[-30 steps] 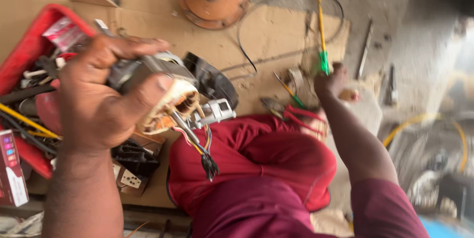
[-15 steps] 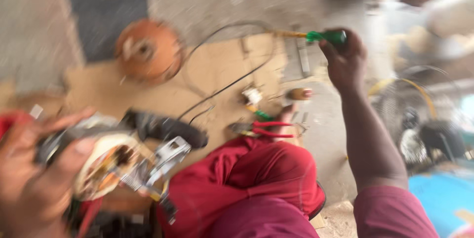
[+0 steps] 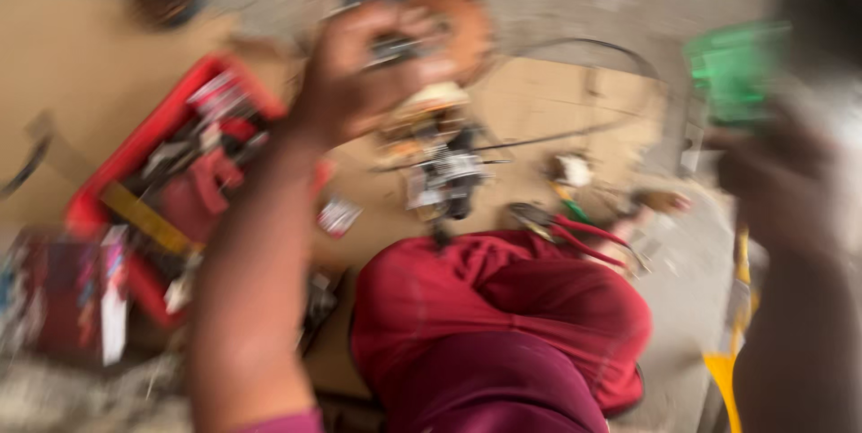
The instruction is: The person sits on the floor and assembles an electric motor by inserting the rotor into the stator, attaching end caps, and connecting wires. They use pliers and a screwdriver to secure components and adjust the wiring.
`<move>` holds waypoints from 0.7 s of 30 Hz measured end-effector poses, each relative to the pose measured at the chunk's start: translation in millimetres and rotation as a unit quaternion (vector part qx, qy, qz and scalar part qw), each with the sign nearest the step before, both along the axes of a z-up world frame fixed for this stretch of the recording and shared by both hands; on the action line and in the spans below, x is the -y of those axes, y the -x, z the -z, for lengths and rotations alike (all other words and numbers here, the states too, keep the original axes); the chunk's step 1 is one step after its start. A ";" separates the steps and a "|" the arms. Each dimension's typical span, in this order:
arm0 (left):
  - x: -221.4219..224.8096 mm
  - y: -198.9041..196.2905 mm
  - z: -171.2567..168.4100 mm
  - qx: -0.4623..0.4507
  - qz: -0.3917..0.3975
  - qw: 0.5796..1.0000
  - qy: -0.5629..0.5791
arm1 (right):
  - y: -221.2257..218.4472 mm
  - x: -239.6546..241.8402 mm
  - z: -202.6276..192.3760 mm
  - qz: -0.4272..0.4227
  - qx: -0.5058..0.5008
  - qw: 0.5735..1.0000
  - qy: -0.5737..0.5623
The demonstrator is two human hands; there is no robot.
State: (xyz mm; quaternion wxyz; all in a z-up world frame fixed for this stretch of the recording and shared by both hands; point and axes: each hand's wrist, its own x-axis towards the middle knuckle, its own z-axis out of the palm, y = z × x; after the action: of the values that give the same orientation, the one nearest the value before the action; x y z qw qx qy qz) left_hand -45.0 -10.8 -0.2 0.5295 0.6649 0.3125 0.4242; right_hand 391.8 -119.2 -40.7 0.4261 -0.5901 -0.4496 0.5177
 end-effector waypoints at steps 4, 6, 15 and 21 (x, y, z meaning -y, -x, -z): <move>-1.8 -8.0 6.6 -0.103 -0.028 0.993 -0.054 | 14.1 -7.8 -1.3 -0.161 -0.096 0.964 -0.187; -1.2 -10.9 2.5 -0.069 0.002 0.997 -0.046 | 39.5 -3.3 -11.8 -0.230 0.014 0.948 -0.222; -8.8 -15.2 2.1 -0.042 0.037 0.994 -0.097 | 119.4 -8.1 -12.8 -0.359 0.252 0.860 -0.262; -3.4 -8.3 -7.4 -0.038 0.033 0.996 -0.074 | 131.0 -16.9 -18.9 -0.335 0.203 0.861 -0.325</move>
State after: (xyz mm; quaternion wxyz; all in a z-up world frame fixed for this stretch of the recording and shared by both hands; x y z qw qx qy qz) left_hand -36.7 -7.4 7.3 0.4802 0.7278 0.2777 0.4032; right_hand 260.8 -102.3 -21.8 0.2940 -0.3237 -0.8394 0.3228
